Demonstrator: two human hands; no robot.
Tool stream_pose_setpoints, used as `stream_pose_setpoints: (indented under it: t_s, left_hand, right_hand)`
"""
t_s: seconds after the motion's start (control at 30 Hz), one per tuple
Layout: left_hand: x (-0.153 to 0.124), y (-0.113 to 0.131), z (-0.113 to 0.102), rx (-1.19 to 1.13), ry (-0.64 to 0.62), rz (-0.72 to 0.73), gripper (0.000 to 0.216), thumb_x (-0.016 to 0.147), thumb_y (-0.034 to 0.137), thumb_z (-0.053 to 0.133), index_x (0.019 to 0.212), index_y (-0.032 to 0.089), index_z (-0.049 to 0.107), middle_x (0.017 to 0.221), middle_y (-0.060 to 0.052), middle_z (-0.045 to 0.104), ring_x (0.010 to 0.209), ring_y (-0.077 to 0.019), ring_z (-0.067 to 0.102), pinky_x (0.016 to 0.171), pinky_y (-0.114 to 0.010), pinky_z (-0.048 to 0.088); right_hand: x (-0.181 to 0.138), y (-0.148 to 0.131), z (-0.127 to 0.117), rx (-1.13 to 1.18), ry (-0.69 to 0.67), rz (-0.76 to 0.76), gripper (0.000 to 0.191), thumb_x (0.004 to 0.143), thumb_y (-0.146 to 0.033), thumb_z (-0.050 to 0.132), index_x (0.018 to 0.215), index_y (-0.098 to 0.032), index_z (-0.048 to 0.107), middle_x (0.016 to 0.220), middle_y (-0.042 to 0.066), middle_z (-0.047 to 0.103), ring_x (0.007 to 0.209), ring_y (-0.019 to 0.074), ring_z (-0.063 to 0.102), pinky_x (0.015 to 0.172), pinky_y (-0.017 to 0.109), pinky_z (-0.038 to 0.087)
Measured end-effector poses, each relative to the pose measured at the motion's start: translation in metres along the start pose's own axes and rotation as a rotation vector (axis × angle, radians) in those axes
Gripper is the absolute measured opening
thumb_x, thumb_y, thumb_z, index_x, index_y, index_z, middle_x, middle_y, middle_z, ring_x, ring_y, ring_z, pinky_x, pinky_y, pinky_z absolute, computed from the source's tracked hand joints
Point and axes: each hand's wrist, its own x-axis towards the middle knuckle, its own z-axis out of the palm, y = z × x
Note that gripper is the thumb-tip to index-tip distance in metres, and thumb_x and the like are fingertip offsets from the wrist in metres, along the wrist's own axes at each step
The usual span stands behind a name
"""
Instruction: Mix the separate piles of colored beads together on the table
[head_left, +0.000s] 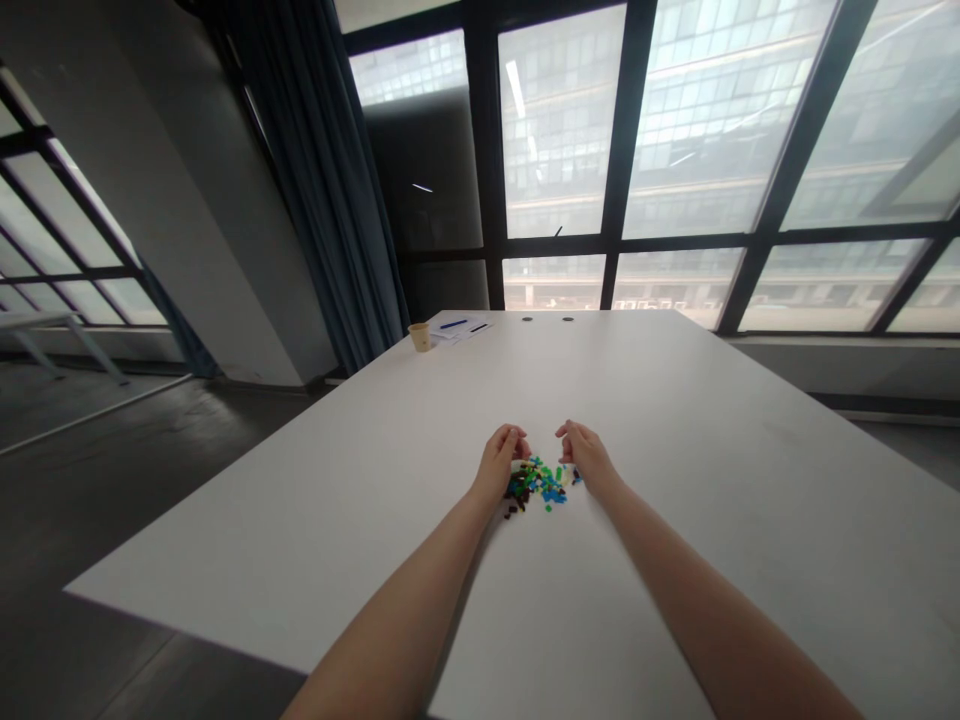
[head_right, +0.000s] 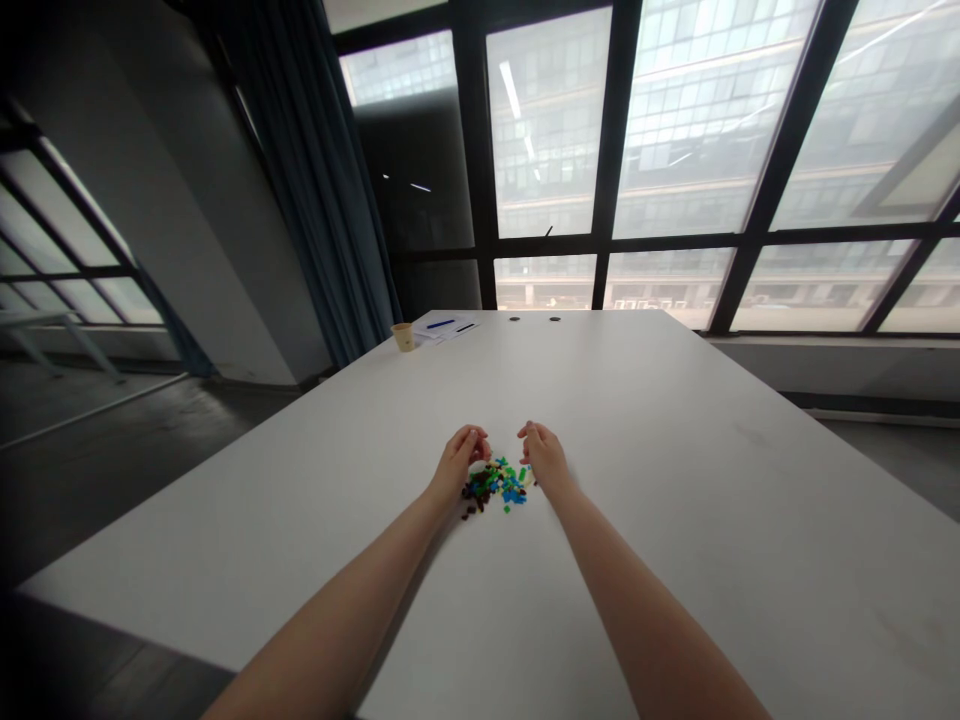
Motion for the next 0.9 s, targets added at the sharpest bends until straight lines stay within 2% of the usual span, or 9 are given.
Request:
stream_pose_setpoints:
  t_s: [0.1, 0.2, 0.27, 0.33, 0.4, 0.47, 0.53, 0.67, 0.9]
  left_hand:
    - [0.003, 0.003, -0.017, 0.337, -0.011, 0.002, 0.033, 0.082, 0.046, 0.034, 0.087, 0.018, 0.050, 0.069, -0.001, 0.053, 0.067, -0.0133, 0.052, 0.068, -0.027, 0.043]
    - [0.000, 0.010, -0.038, 0.737, -0.283, -0.081, 0.047, 0.070, 0.051, 0.053, 0.104, 0.019, 0.052, 0.098, -0.007, 0.056, 0.091, -0.0190, 0.053, 0.082, -0.031, 0.041]
    - [-0.006, 0.016, -0.047, 0.895, -0.440, -0.195, 0.074, 0.055, 0.053, 0.066, 0.118, 0.021, 0.045, 0.119, -0.012, 0.047, 0.108, -0.0252, 0.047, 0.089, -0.033, 0.038]
    - [-0.013, 0.021, -0.051, 0.989, -0.518, -0.280, 0.094, 0.044, 0.052, 0.073, 0.126, 0.022, 0.037, 0.128, -0.014, 0.038, 0.116, -0.0300, 0.041, 0.091, -0.035, 0.036]
    - [-0.019, 0.025, -0.048, 1.046, -0.533, -0.312, 0.098, 0.040, 0.047, 0.076, 0.126, 0.022, 0.035, 0.128, -0.014, 0.037, 0.115, -0.0314, 0.042, 0.091, -0.034, 0.037]
    - [-0.023, 0.026, -0.043, 1.087, -0.513, -0.323, 0.093, 0.040, 0.038, 0.077, 0.122, 0.022, 0.038, 0.124, -0.012, 0.040, 0.107, -0.0294, 0.049, 0.086, -0.032, 0.040]
    - [-0.025, 0.024, -0.037, 1.114, -0.497, -0.317, 0.082, 0.042, 0.030, 0.076, 0.117, 0.022, 0.043, 0.119, -0.010, 0.043, 0.098, -0.0256, 0.054, 0.080, -0.029, 0.042]
    - [-0.026, 0.017, -0.032, 1.096, -0.458, -0.210, 0.056, 0.051, 0.022, 0.070, 0.104, 0.020, 0.051, 0.106, -0.007, 0.050, 0.087, -0.0204, 0.055, 0.074, -0.026, 0.043]
    - [-0.021, 0.003, -0.031, 0.932, -0.404, 0.044, 0.024, 0.061, 0.010, 0.052, 0.083, 0.016, 0.059, 0.086, -0.008, 0.059, 0.077, -0.0197, 0.053, 0.071, -0.029, 0.042]
  right_hand:
    - [0.007, 0.003, -0.012, -0.215, 0.041, -0.040, 0.047, 0.078, -0.056, 0.028, 0.063, -0.019, 0.051, 0.041, -0.007, 0.027, 0.037, 0.0094, 0.032, 0.040, 0.022, 0.030]
    - [0.008, -0.001, -0.025, -0.560, 0.018, -0.113, 0.047, 0.083, -0.050, 0.027, 0.062, -0.018, 0.055, 0.046, -0.002, 0.041, 0.048, 0.0125, 0.045, 0.049, 0.024, 0.034]
    - [0.005, -0.005, -0.031, -0.829, -0.073, -0.166, 0.042, 0.081, -0.048, 0.035, 0.069, -0.017, 0.060, 0.066, 0.005, 0.056, 0.065, 0.0161, 0.053, 0.060, 0.027, 0.039]
    - [-0.002, -0.009, -0.033, -1.057, -0.191, -0.151, 0.043, 0.073, -0.054, 0.048, 0.083, -0.015, 0.063, 0.089, 0.012, 0.059, 0.080, 0.0221, 0.055, 0.070, 0.033, 0.041]
    - [-0.009, -0.010, -0.032, -1.197, -0.306, -0.094, 0.063, 0.056, -0.060, 0.063, 0.098, -0.013, 0.061, 0.104, 0.017, 0.054, 0.091, 0.0282, 0.053, 0.075, 0.037, 0.041]
    - [-0.016, -0.010, -0.027, -1.264, -0.390, -0.070, 0.083, 0.039, -0.059, 0.073, 0.107, -0.014, 0.058, 0.110, 0.018, 0.050, 0.098, 0.0316, 0.050, 0.078, 0.038, 0.041]
    - [-0.022, -0.009, -0.020, -1.288, -0.415, -0.093, 0.087, 0.033, -0.055, 0.077, 0.108, -0.015, 0.057, 0.111, 0.017, 0.048, 0.101, 0.0322, 0.049, 0.080, 0.038, 0.042]
    - [-0.027, -0.009, -0.006, -1.257, -0.413, -0.140, 0.069, 0.042, -0.046, 0.077, 0.101, -0.016, 0.060, 0.106, 0.013, 0.051, 0.094, 0.0268, 0.053, 0.078, 0.034, 0.043]
    - [-0.027, -0.008, 0.005, -1.115, -0.428, -0.236, 0.031, 0.057, -0.024, 0.070, 0.086, -0.016, 0.064, 0.094, 0.009, 0.058, 0.079, 0.0179, 0.056, 0.071, 0.024, 0.042]
